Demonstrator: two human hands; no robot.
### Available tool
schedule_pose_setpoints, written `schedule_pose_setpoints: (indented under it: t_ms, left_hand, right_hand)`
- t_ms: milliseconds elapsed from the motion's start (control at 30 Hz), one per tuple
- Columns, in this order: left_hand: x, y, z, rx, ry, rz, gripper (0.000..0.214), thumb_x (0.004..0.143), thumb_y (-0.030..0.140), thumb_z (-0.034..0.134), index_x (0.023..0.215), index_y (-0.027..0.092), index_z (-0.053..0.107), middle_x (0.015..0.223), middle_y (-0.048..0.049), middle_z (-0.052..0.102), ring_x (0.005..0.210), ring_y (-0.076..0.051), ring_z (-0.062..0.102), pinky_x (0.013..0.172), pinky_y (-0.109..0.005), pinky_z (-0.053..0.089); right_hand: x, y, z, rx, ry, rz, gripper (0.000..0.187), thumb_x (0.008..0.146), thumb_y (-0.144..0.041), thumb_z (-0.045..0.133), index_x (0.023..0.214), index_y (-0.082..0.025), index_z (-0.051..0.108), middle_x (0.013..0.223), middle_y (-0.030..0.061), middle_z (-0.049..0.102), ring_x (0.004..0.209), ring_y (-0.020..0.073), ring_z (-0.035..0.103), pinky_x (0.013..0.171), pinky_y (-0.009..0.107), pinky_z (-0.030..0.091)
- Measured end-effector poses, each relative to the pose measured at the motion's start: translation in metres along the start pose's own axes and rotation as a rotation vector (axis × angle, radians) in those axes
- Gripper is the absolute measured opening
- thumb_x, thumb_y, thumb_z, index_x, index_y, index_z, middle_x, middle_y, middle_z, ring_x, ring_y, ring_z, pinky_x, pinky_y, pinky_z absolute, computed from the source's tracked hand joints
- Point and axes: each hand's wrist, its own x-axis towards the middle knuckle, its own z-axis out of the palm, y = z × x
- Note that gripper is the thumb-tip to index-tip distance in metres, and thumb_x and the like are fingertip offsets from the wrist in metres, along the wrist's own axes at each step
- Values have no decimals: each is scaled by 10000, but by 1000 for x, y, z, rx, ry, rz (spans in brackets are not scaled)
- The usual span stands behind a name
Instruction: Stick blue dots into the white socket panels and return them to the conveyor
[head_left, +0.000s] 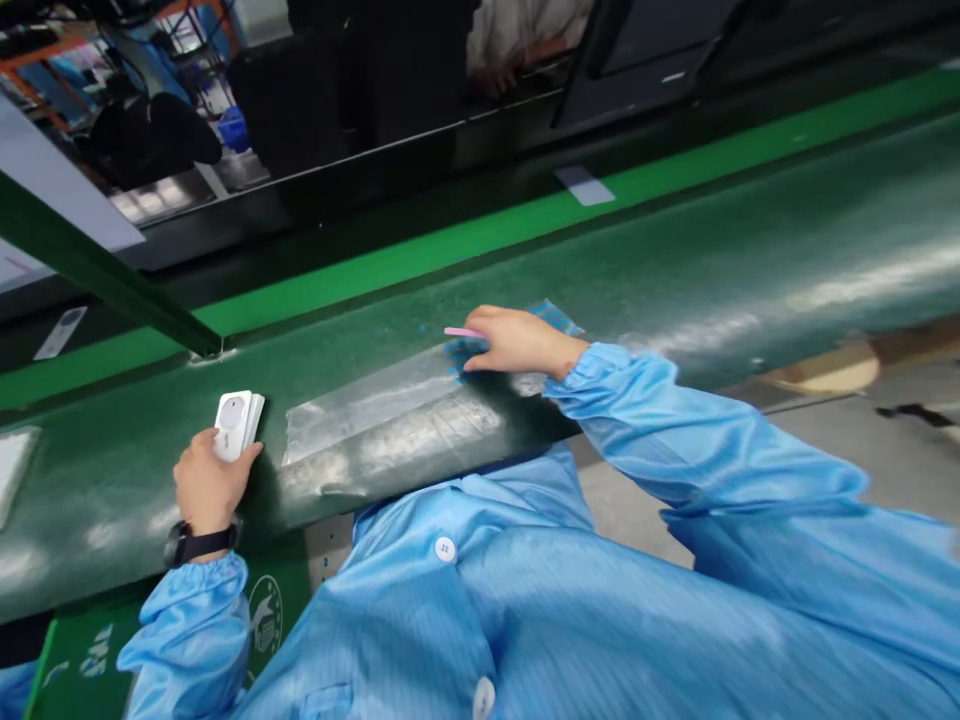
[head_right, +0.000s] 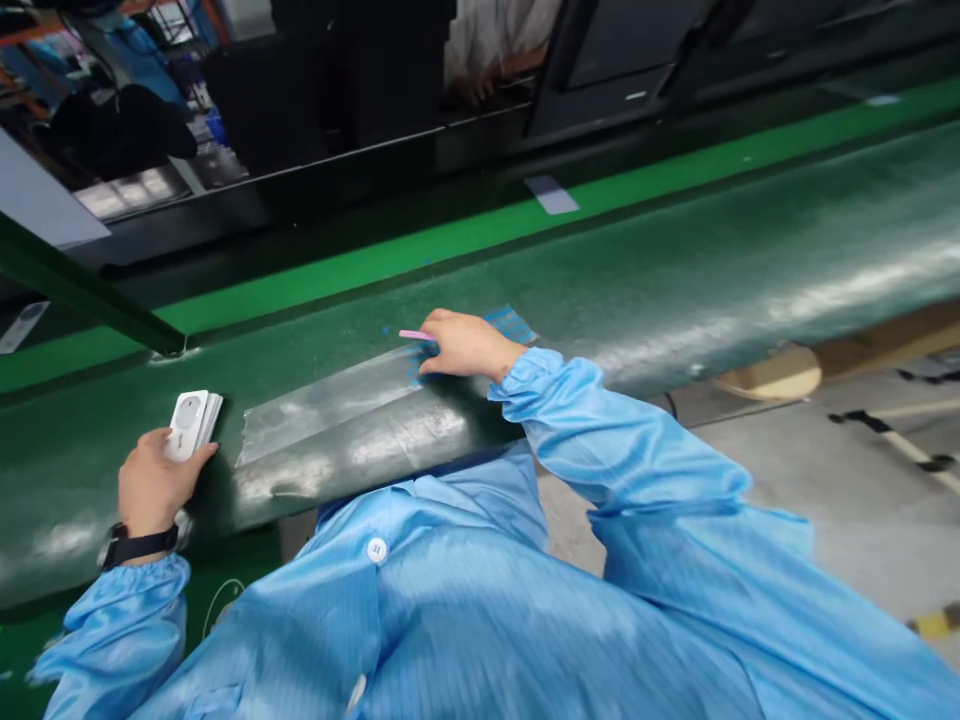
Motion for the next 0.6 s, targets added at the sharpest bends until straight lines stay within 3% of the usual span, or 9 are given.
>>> schedule_pose_setpoints:
  t_ms: [167,300,400,500,600]
  left_hand:
    - [12,1,-7,-73,-50,-74,687,688,616,640,1210,178,560,1167,-233,676,1167,-480,610,992,-609,463]
    - [4,10,-13,-72,16,-120,734,699,640,621,1243,150,564,1258,-266,608,1262,-508,519,1010,-630,431]
    - [-7,16,-20,-134,130,-150,759,683,633,656,1287,189,537,1320,-231,560,1296,-520,458,1007,-647,426]
    - [-19,26,-25,-170,198,-93,784,689,593,658,1341,198,474,1369,-182,520,1316,-491,427,1049,-594,423]
    - [-30,50,-17,-224,157,25,727,715,558,623,1323,187,477,1351,-161,532,1253,-432,492,1046,-539,446]
  right_hand:
    - [-4,2,17,51,-100,34,696,730,-407,838,1363,-198,637,1386,143,543,1104,282,665,998,338,494]
    - [2,-13,23,35,-107,54,674,788,-477,785,1377,-193,624,1427,164,505,1102,300,676,1007,371,498]
    - [8,-24,24,43,-94,45,630,789,-478,779,1324,-169,653,1421,188,509,1078,311,680,975,392,514]
    - [16,-23,17,151,-11,32,428,753,-409,804,1085,-146,739,1231,170,626,1040,297,669,933,365,518]
    - [29,-14,4,506,73,154,182,794,-329,714,850,-156,722,820,75,656,763,218,640,722,324,519]
